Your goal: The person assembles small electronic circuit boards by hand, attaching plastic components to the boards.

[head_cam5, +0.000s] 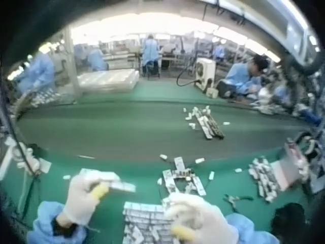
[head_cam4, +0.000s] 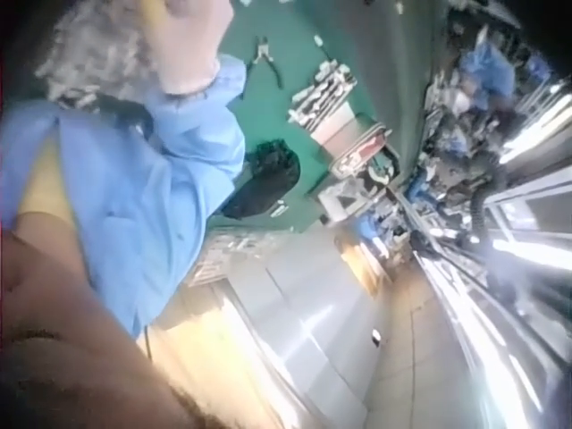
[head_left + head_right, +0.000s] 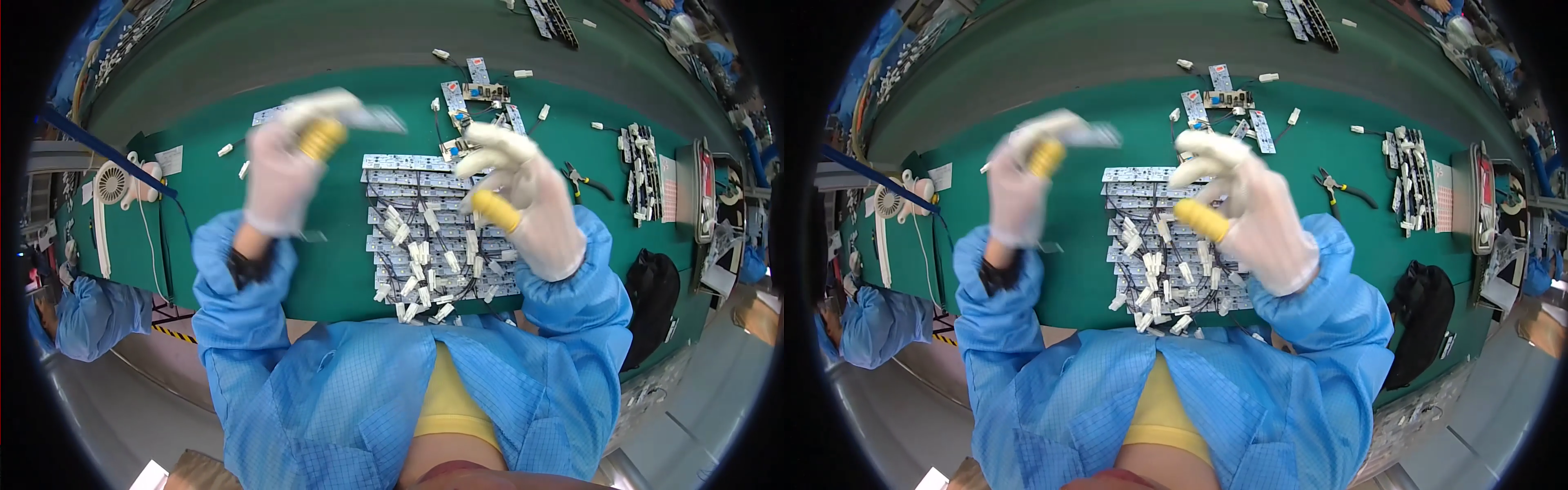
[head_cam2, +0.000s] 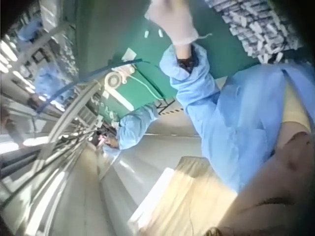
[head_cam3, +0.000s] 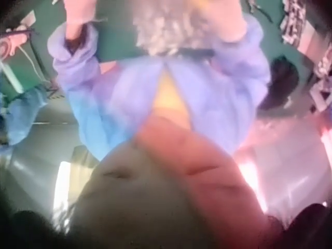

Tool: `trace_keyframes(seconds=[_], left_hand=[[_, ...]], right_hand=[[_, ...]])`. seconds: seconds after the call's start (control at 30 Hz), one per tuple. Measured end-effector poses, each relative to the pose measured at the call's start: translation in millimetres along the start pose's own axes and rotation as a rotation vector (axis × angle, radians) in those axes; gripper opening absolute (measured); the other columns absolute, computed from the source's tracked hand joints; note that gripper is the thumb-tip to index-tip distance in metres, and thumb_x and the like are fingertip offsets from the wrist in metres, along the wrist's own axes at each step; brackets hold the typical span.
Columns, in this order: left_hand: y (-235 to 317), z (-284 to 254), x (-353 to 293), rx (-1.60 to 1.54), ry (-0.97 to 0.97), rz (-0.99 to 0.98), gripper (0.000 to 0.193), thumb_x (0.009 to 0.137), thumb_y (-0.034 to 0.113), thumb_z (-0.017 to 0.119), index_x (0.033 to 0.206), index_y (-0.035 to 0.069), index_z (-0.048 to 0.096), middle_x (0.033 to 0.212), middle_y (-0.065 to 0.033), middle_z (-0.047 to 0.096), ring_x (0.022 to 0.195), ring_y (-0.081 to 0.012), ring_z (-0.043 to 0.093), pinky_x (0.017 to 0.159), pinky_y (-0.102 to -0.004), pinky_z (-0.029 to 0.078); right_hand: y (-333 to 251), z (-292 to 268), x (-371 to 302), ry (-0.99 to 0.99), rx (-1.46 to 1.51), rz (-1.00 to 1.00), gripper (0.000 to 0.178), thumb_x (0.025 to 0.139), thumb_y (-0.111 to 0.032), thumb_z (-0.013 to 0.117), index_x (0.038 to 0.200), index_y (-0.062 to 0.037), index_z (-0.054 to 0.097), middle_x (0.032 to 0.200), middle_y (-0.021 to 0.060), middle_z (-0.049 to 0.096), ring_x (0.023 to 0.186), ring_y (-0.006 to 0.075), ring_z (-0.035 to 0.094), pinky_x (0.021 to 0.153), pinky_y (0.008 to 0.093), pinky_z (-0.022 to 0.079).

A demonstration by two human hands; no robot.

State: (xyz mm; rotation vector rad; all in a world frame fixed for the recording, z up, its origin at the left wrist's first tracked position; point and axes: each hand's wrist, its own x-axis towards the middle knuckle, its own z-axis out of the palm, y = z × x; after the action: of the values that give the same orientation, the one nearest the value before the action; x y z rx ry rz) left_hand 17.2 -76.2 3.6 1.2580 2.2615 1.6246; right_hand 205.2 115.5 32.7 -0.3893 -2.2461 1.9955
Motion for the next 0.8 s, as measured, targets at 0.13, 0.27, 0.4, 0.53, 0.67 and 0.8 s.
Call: trace_keyframes(seconds=[0.13,0.27,0.4,0.53,0.67,0.8], left_hand=[[-88,-84,19,0.503,0.032,-0.113,0.031,0.084,-0.001,0.053,0.11,0.008,0.067,0.11,-0.0103,0.066,0.098,-0.0268,0.062,0.09,-0.0301,0.047],[-112,-104,9,0.602,-0.215,0.044,0.037,0.084,-0.001,0.048,0.117,0.006,0.062,0.117,-0.011,0.063,0.113,-0.029,0.055,0.098,-0.0327,0.042],[-98,-119,7,0.475,-0.328,-0.126,0.057,0.077,-0.009,0.043,0.131,0.009,0.052,0.133,-0.0131,0.053,0.123,-0.0304,0.046,0.105,-0.0346,0.035],[-71,-111,0,0.563,-0.038,-0.015,0.056,0.078,-0.008,0.045,0.131,0.009,0.052,0.133,-0.0114,0.052,0.123,-0.0296,0.048,0.105,-0.0355,0.036],[-21,-76,-7,0.641,0.017,0.091,0.053,0.084,0.0,0.055,0.135,0.009,0.046,0.132,-0.0099,0.053,0.121,-0.028,0.051,0.104,-0.0357,0.037],[31,-12,-9,-0.095,-0.12,0.124,0.063,0.081,0.026,0.071,0.135,0.003,0.046,0.125,-0.0155,0.057,0.119,-0.0274,0.053,0.105,-0.037,0.037]], right_hand=[[-5,-20,4,0.197,-0.004,-0.122,0.039,0.092,-0.01,0.054,0.129,-0.0013,0.046,0.098,0.0094,0.063,0.074,0.0144,0.063,0.06,0.0219,0.049],[15,-40,29,0.141,-0.267,-0.243,0.041,0.086,-0.004,0.06,0.126,-0.0077,0.051,0.099,0.0087,0.064,0.084,0.0174,0.063,0.068,0.0272,0.05],[19,-28,50,0.037,-1.286,-0.613,0.045,0.071,0.004,0.067,0.112,-0.0156,0.063,0.108,0.007,0.063,0.1,0.0257,0.061,0.089,0.0389,0.045],[37,-39,64,0.042,-1.109,-0.548,0.034,0.07,-0.001,0.069,0.101,-0.0147,0.067,0.096,0.0055,0.067,0.092,0.0235,0.063,0.088,0.0409,0.044],[14,-42,60,0.408,-0.39,-0.491,0.019,0.084,0.006,0.062,0.101,-0.001,0.065,0.097,0.0089,0.068,0.084,0.0184,0.066,0.074,0.0269,0.053],[-20,-17,31,0.19,0.15,-0.223,0.019,0.088,0.007,0.055,0.105,0.0016,0.062,0.096,0.0109,0.066,0.081,0.0158,0.066,0.071,0.0246,0.056]])
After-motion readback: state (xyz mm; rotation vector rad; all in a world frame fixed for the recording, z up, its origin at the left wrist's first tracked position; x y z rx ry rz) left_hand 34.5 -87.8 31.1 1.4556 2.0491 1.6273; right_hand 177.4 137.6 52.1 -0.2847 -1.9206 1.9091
